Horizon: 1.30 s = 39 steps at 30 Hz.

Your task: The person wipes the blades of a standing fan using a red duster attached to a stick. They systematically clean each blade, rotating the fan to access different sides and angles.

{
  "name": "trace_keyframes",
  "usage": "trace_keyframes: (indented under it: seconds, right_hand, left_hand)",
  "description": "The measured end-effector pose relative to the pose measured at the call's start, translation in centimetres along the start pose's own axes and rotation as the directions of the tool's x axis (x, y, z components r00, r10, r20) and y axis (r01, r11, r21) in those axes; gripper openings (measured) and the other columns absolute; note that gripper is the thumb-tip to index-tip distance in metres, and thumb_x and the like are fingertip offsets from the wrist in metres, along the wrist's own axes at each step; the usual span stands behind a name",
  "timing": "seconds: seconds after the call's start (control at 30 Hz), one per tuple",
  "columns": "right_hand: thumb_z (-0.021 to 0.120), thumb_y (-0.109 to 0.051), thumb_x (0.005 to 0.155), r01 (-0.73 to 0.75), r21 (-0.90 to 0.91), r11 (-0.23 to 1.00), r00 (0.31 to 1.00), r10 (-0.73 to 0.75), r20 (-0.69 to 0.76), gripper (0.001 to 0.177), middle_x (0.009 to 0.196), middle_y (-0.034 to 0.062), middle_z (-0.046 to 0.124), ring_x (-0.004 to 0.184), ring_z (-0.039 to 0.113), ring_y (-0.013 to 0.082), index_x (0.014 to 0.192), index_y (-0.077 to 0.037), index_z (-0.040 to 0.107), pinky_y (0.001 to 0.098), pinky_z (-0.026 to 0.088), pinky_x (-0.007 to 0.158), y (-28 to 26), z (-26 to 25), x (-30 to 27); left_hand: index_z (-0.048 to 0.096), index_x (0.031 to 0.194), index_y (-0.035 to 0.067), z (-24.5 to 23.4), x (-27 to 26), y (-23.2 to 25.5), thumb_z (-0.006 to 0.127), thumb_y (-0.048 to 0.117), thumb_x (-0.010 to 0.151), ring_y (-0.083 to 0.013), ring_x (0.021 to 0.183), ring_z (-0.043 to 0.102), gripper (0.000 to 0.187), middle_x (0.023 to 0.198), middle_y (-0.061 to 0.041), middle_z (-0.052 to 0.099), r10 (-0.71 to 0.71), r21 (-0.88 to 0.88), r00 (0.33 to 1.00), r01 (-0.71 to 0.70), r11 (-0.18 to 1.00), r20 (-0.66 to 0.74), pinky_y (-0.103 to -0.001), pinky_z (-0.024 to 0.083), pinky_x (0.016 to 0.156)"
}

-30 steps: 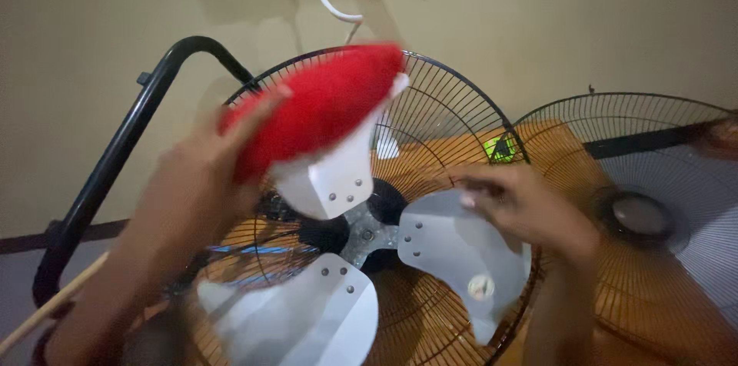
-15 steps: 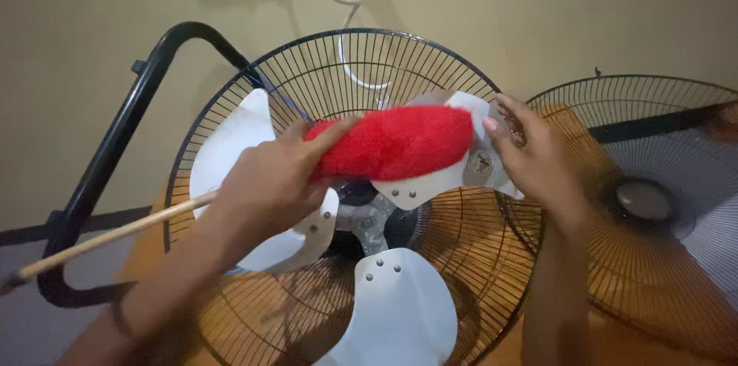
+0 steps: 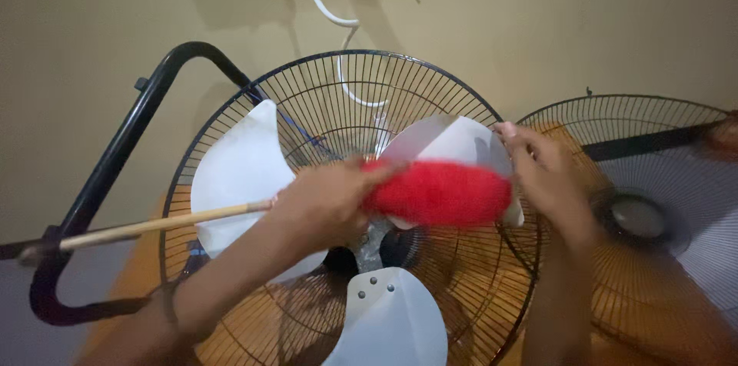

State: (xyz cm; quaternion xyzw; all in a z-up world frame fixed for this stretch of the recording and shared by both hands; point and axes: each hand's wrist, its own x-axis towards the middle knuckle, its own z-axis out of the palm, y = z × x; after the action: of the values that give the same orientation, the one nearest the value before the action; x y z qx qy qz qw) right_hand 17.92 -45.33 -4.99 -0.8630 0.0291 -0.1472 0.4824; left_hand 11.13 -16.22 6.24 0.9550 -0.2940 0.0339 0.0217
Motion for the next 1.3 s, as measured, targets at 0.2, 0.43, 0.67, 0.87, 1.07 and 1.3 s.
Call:
trace_keyframes:
  seconds: [0.2,0.43,0.67,0.87,1.07,1.3]
  right_hand:
    - [0.048,-0.036,0.115,0.085,0.035,0.996,0.996,-0.085,-0.012,0.049,0.096,0.0253,0.07,0.084,0.064,0.0335,0.115,0.006,0.074,0.0426,0.048,0.076,0.9,-0.3,-0.2]
    - [0.052,-0.026,0.105,0.269,0.118,0.956,0.963,-0.271,0.006,0.034,0.106,0.0103,0.078,0.094,0.072,0.0177,0.125,-0.008,0.073,0.0342,0.054,0.085,0.3,-0.6,-1.1]
    - [0.062,-0.008,0.095,0.093,-0.067,0.993,0.992,-0.087,0.092,0.041,0.086,0.0092,0.073,0.071,0.063,0.019,0.134,-0.015,0.071,0.0339,0.052,0.063,0.3,-1.3,-1.3]
    - [0.089,-0.025,0.077,0.009,-0.154,0.988,0.972,0.027,0.234,0.036,0.084,0.011,0.076,0.073,0.067,0.0193,0.101,-0.002,0.075,0.0312,0.057,0.067,0.5,-2.6,-1.1]
    - [0.095,-0.025,0.081,0.336,-0.287,0.897,0.796,-0.433,-0.423,0.049,0.108,0.0158,0.073,0.096,0.069,0.0218,0.116,0.002,0.073,0.0319,0.054,0.082,-0.9,0.3,-0.4]
    - [0.075,-0.02,0.097,0.344,0.122,0.931,0.93,-0.32,-0.182,0.021,0.097,0.0067,0.076,0.083,0.07,0.0146,0.113,-0.006,0.076,0.0275,0.056,0.072,-3.0,1.6,-3.8]
  left_hand:
    - [0.041,0.154,0.036,0.6,0.2,-0.6,0.07,0.014,0.078,-0.0402,0.088,0.071,0.084,0.112,-0.022,0.063,0.022,-0.08,0.999,-0.024,0.997,-0.024,-0.051,0.057,0.081]
    - [0.037,0.159,0.038,1.4,0.2,-1.1,0.071,0.022,0.083,-0.037,0.087,0.073,0.084,0.116,-0.019,0.064,-0.089,-0.067,0.996,0.09,0.994,0.016,-0.048,0.059,0.08]
    - [0.038,0.155,0.036,0.9,-0.7,-1.7,0.079,0.016,0.074,-0.0359,0.075,0.073,0.093,0.116,-0.019,0.065,-0.071,0.062,0.99,0.079,0.995,-0.122,-0.046,0.061,0.064]
    - [0.036,0.158,0.027,-0.5,-3.4,-2.8,0.078,0.013,0.081,-0.0343,0.076,0.073,0.089,0.107,-0.02,0.066,-0.116,0.075,0.848,0.18,0.981,-0.517,-0.042,0.061,0.061]
    - [0.038,0.157,0.026,-0.6,-6.3,-2.8,0.08,0.009,0.073,-0.0373,0.088,0.072,0.096,0.109,-0.02,0.065,-0.053,0.142,0.759,0.189,0.972,-0.649,-0.044,0.06,0.07]
    - [0.032,0.164,0.037,-1.1,-7.2,-3.7,0.074,0.019,0.081,-0.0279,0.074,0.075,0.094,0.124,-0.019,0.059,-0.276,0.0,0.959,0.277,0.961,-0.057,-0.039,0.058,0.065]
